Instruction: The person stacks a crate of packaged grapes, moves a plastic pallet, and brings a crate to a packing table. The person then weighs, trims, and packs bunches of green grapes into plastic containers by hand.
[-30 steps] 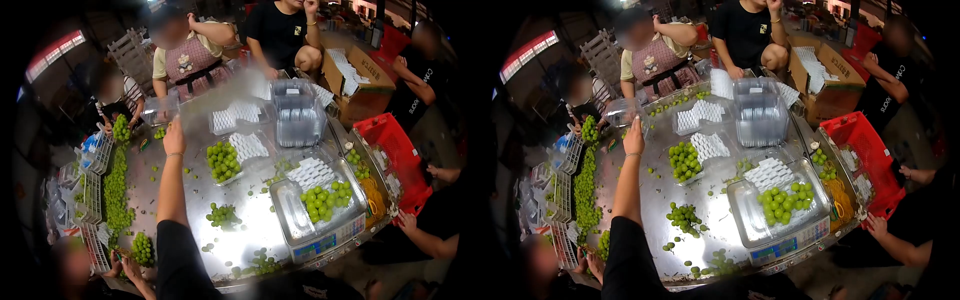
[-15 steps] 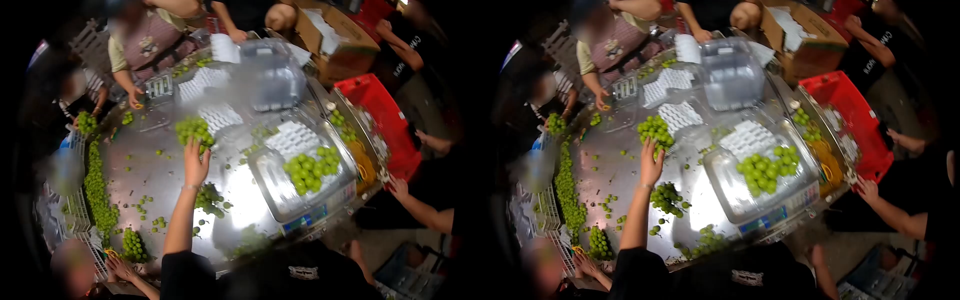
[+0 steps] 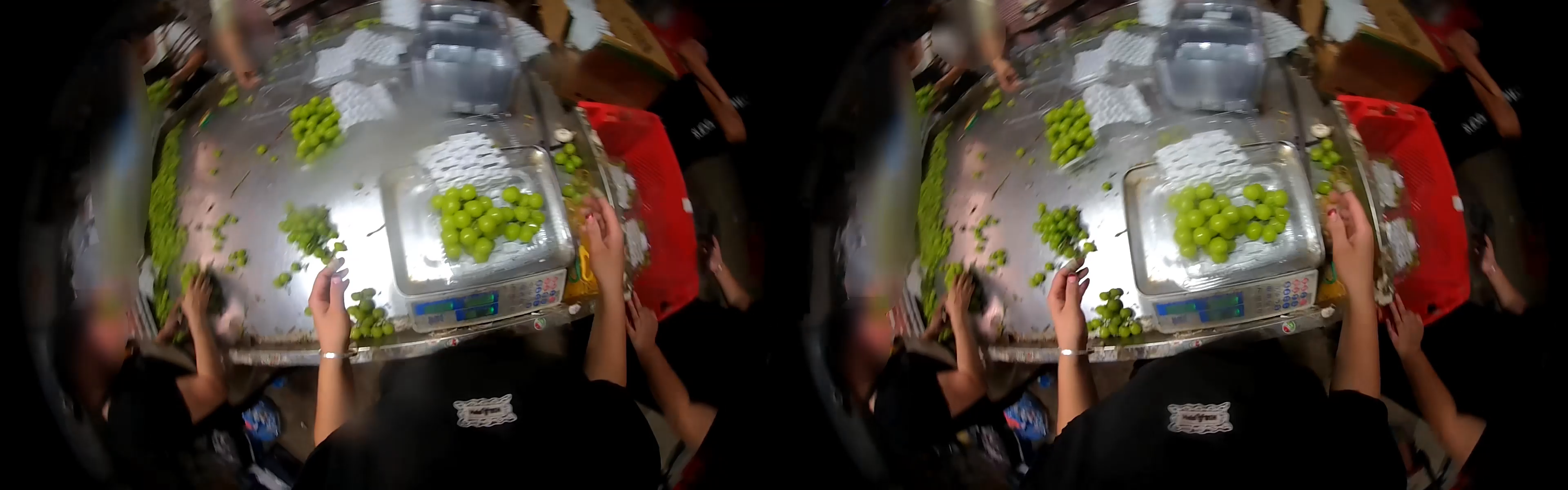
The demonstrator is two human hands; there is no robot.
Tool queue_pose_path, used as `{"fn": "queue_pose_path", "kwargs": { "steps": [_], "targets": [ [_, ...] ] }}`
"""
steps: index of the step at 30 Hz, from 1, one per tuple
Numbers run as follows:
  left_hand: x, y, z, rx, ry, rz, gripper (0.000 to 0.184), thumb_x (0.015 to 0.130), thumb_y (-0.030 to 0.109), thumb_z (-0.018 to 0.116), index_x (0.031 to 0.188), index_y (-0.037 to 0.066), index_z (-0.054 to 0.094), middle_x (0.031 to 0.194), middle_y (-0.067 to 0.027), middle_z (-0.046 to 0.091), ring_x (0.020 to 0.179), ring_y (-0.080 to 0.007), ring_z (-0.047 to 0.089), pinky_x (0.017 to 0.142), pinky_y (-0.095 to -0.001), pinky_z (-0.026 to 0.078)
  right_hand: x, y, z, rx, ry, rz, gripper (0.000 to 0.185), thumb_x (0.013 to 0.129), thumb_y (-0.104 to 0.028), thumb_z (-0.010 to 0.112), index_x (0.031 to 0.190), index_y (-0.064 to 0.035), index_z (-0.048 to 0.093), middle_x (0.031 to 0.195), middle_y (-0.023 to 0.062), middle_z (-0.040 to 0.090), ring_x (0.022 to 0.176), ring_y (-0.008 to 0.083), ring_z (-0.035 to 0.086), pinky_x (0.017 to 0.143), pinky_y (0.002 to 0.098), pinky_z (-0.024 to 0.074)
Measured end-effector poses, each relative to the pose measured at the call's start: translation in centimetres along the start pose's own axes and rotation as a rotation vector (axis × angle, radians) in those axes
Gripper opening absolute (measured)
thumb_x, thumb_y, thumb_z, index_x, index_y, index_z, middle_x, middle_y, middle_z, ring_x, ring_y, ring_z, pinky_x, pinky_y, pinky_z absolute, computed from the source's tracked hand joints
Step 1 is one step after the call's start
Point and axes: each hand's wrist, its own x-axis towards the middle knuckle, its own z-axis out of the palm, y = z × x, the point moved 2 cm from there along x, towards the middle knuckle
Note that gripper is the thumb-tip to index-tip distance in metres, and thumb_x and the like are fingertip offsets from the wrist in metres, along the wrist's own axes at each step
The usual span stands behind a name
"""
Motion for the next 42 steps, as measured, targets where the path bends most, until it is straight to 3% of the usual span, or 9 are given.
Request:
{"fn": "queue_pose_path", "kwargs": {
  "steps": [3, 6, 14, 18, 22, 25, 34, 37, 42],
  "targets": [
    [-2.5, -3.2, -2.3, 0.006, 0.152, -0.054, 0.026, 0.088, 0.013, 0.044, 0.108, -0.002, 0.051, 0.102, -0.0068, 0.055, 0.089, -0.0143, 0.053, 0.077, -0.0275, 0.044, 2.8, 3.6, 1.1, -0.018, -0.017, 0.019, 0.047, 0.087, -0.01, 0.044, 0.129, 0.0023, 0.026, 0.12, 0.0144, 0.045, 0.103, 0.0174, 0.046, 0.089, 0.027, 0.0347],
    [-4.5, -4.7, -3.6, 0.066, 0.272, -0.058, 0.024, 0.088, 0.013, 0.045, 0.104, -0.002, 0.053, 0.1, -0.0059, 0.056, 0.085, -0.0135, 0.054, 0.072, -0.0244, 0.044, 3.2, 4.3, 3.0, 0.2, -0.175, 0.218, 0.049, 0.087, -0.01, 0.045, 0.13, 0.0033, 0.023, 0.123, 0.0158, 0.042, 0.108, 0.0197, 0.044, 0.091, 0.0276, 0.0334],
    [0.7, -6.2, -7.8, 0.236, 0.379, -0.064, 0.022, 0.085, 0.011, 0.049, 0.1, -0.004, 0.055, 0.086, -0.0039, 0.057, 0.079, -0.0087, 0.052, 0.066, -0.0208, 0.042, 0.8, 4.6, 4.7, 0.035, -0.32, 0.056, 0.053, 0.083, 0.006, 0.035, 0.133, 0.0019, 0.015, 0.131, 0.019, 0.032, 0.119, 0.0243, 0.035, 0.097, 0.0311, 0.0292],
    [7.9, -5.2, -6.4, 0.412, 0.343, 0.038, 0.027, 0.078, 0.01, 0.055, 0.101, -0.004, 0.055, 0.099, -0.0147, 0.056, 0.088, -0.0201, 0.055, 0.078, -0.0286, 0.043, -0.1, 2.8, 5.5, 0.02, -0.318, 0.039, 0.055, 0.082, 0.008, 0.035, 0.133, 0.0013, 0.015, 0.132, 0.019, 0.031, 0.12, 0.0243, 0.034, 0.097, 0.0318, 0.029],
    [14.3, -4.4, -4.0, 1.109, 0.318, 0.515, 0.05, 0.07, 0.028, 0.066, 0.11, 0.003, 0.049, 0.128, -0.0248, 0.029, 0.113, -0.0381, 0.034, 0.089, -0.0436, 0.035, 0.5, 3.7, 4.7, 0.07, -0.344, 0.111, 0.058, 0.081, 0.007, 0.039, 0.134, -0.0024, 0.016, 0.133, 0.0144, 0.03, 0.12, 0.0215, 0.035, 0.094, 0.031, 0.0318],
    [17.3, -5.2, -3.6, 1.363, 0.206, 0.133, 0.062, 0.063, 0.036, 0.069, 0.111, 0.004, 0.048, 0.131, -0.0248, 0.023, 0.115, -0.0402, 0.03, 0.091, -0.0469, 0.032, 0.2, 1.6, 4.6, -0.241, -0.25, 0.122, 0.054, 0.083, -0.004, 0.045, 0.132, -0.0017, 0.022, 0.133, 0.0131, 0.032, 0.114, 0.0218, 0.04, 0.091, 0.0313, 0.0343],
    [15.4, -8.4, -13.4, 0.513, 0.131, 0.064, 0.031, 0.073, 0.013, 0.061, 0.098, 0.002, 0.048, 0.099, -0.0095, 0.05, 0.078, -0.0232, 0.055, 0.071, -0.0317, 0.047, -1.7, 3.7, -0.1, -0.071, -0.031, 0.21, 0.044, 0.086, -0.008, 0.045, 0.127, 0.0022, 0.03, 0.126, 0.0144, 0.04, 0.106, 0.0217, 0.048, 0.085, 0.0285, 0.0402],
    [12.2, -11.0, -16.2, -0.17, 0.142, -0.02, 0.026, 0.076, 0.004, 0.054, 0.101, 0.004, 0.046, 0.1, -0.0071, 0.049, 0.081, -0.0181, 0.054, 0.068, -0.0296, 0.048, -1.4, 4.2, -0.3, -0.057, -0.074, 0.19, 0.042, 0.087, -0.009, 0.045, 0.125, 0.0029, 0.033, 0.125, 0.0141, 0.042, 0.103, 0.0206, 0.05, 0.083, 0.027, 0.0414],
    [9.7, -11.4, -17.5, -0.281, 0.141, -0.022, 0.03, 0.076, -0.001, 0.053, 0.104, 0.005, 0.045, 0.099, -0.0062, 0.052, 0.086, -0.0169, 0.053, 0.068, -0.0289, 0.049, -0.2, 4.0, 0.0, 0.01, -0.115, 0.144, 0.041, 0.088, -0.013, 0.045, 0.125, 0.0021, 0.035, 0.125, 0.0133, 0.041, 0.103, 0.0202, 0.05, 0.083, 0.0272, 0.0414]
  ]
}}
